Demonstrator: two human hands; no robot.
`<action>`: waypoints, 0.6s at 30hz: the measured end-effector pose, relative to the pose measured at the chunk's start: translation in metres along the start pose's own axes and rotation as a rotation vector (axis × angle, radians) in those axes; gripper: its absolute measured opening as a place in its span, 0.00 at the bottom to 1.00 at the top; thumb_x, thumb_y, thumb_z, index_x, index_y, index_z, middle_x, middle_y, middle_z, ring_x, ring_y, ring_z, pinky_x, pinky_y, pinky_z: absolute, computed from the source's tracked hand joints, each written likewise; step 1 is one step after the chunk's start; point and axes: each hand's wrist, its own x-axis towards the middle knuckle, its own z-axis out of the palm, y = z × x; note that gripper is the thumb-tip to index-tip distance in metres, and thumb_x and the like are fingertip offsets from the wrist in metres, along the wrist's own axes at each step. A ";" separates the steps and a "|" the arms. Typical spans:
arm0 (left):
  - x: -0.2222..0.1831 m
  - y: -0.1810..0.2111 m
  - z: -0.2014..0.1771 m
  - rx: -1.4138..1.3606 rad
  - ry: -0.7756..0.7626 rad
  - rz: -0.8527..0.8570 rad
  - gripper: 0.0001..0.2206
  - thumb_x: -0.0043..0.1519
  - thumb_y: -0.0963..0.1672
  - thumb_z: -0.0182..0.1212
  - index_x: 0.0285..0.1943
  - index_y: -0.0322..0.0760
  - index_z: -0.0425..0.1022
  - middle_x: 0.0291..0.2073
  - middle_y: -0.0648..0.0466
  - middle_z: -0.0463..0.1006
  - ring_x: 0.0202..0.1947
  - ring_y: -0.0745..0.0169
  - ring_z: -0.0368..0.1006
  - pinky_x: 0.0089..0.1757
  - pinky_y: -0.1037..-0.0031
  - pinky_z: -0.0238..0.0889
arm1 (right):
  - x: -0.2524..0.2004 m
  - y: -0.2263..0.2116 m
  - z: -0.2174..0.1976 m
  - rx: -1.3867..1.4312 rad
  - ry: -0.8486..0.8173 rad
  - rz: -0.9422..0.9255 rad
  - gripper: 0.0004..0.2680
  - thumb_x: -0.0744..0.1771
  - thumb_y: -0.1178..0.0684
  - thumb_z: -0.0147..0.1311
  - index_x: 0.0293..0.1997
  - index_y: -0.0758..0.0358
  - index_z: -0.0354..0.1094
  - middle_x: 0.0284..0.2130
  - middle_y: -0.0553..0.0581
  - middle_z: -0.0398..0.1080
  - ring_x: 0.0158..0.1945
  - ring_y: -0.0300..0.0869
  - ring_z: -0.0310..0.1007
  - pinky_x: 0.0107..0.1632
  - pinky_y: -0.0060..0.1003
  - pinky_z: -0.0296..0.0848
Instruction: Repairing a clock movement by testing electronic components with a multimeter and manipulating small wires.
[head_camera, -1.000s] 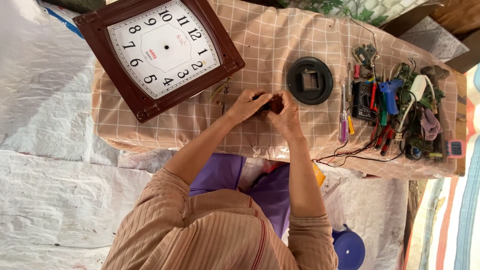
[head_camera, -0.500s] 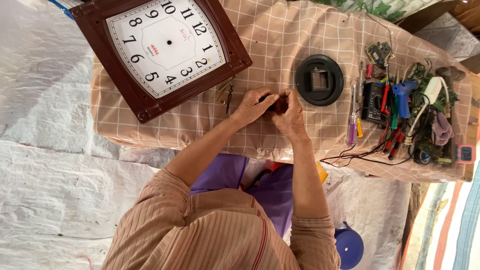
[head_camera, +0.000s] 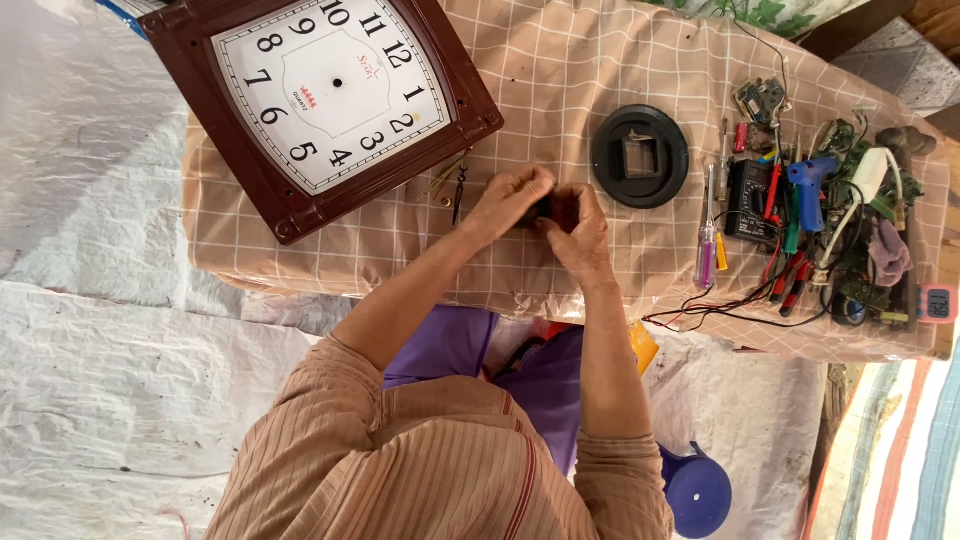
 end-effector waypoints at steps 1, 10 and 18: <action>0.004 -0.006 -0.007 -0.001 0.002 0.001 0.11 0.70 0.47 0.58 0.35 0.42 0.78 0.30 0.60 0.73 0.36 0.71 0.66 0.42 0.77 0.62 | 0.001 0.002 0.001 -0.001 -0.002 -0.001 0.15 0.60 0.60 0.65 0.49 0.57 0.67 0.37 0.60 0.72 0.45 0.48 0.75 0.49 0.47 0.75; 0.011 -0.022 -0.019 -0.317 -0.237 -0.176 0.21 0.68 0.42 0.52 0.70 0.32 0.69 0.61 0.41 0.74 0.62 0.49 0.67 0.65 0.57 0.55 | -0.012 0.004 0.014 -0.095 0.172 -0.144 0.07 0.64 0.63 0.63 0.42 0.60 0.72 0.37 0.60 0.73 0.43 0.53 0.78 0.44 0.44 0.77; 0.009 -0.023 -0.018 -0.238 -0.265 -0.162 0.20 0.71 0.46 0.57 0.72 0.41 0.69 0.63 0.48 0.73 0.65 0.56 0.64 0.66 0.58 0.54 | -0.023 -0.003 0.035 -0.215 0.250 -0.207 0.24 0.60 0.56 0.73 0.60 0.61 0.63 0.47 0.65 0.66 0.49 0.65 0.75 0.48 0.53 0.78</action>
